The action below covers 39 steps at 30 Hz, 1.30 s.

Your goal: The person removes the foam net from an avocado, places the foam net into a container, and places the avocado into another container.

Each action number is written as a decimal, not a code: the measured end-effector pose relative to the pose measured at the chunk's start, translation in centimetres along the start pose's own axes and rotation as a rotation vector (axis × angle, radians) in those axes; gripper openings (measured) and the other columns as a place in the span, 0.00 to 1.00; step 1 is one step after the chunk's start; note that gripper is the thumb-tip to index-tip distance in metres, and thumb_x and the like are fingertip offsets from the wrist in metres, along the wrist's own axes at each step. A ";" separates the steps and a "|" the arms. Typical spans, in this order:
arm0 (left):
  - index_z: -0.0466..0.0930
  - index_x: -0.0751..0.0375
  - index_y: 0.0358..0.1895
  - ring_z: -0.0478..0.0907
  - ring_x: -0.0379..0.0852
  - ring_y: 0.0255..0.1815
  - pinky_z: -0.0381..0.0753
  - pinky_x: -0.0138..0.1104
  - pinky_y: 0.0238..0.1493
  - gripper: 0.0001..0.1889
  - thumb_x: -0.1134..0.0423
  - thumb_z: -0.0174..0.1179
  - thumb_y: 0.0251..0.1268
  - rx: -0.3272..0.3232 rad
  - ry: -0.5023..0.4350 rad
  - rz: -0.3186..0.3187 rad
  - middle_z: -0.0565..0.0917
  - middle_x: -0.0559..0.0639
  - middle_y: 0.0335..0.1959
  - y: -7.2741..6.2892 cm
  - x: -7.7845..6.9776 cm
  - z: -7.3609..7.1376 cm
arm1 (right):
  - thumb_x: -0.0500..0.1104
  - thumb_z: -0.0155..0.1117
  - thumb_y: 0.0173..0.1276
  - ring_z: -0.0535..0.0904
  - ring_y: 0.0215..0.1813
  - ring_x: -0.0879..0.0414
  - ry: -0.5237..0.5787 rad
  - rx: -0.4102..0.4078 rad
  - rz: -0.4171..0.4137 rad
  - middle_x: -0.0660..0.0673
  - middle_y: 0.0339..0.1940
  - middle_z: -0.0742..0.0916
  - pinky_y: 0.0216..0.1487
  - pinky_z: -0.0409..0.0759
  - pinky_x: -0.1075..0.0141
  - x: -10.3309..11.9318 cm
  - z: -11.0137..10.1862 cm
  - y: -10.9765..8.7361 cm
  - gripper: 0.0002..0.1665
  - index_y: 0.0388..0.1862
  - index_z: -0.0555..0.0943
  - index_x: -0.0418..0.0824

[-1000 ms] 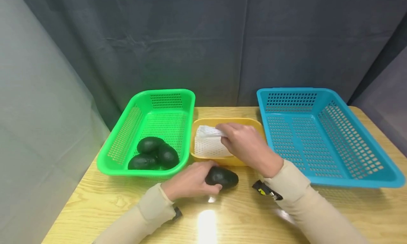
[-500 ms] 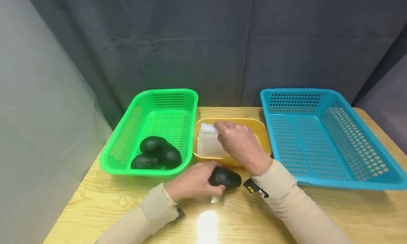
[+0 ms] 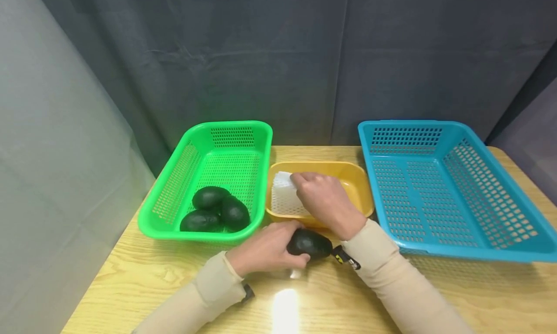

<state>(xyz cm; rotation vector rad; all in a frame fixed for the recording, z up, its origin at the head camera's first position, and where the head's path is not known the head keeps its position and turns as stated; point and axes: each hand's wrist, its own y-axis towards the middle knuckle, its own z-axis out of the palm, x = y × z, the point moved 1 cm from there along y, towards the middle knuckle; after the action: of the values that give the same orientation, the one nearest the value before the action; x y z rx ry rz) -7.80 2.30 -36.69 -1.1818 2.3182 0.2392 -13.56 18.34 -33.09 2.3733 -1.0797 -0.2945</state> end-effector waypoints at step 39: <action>0.77 0.56 0.52 0.77 0.33 0.37 0.74 0.22 0.35 0.23 0.46 0.66 0.61 -0.014 0.047 0.023 0.83 0.42 0.44 0.0 0.1 0.1 | 0.56 0.57 0.79 0.75 0.23 0.59 0.186 0.313 0.035 0.54 0.18 0.72 0.30 0.81 0.59 0.4 2.0 -0.6 0.19 0.29 0.74 0.49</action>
<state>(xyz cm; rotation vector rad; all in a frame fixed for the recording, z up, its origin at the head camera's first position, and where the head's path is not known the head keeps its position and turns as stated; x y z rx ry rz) -7.85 2.29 -36.81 -1.1797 2.3761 0.2386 -13.73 17.67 -35.05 2.5871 -1.1456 0.1168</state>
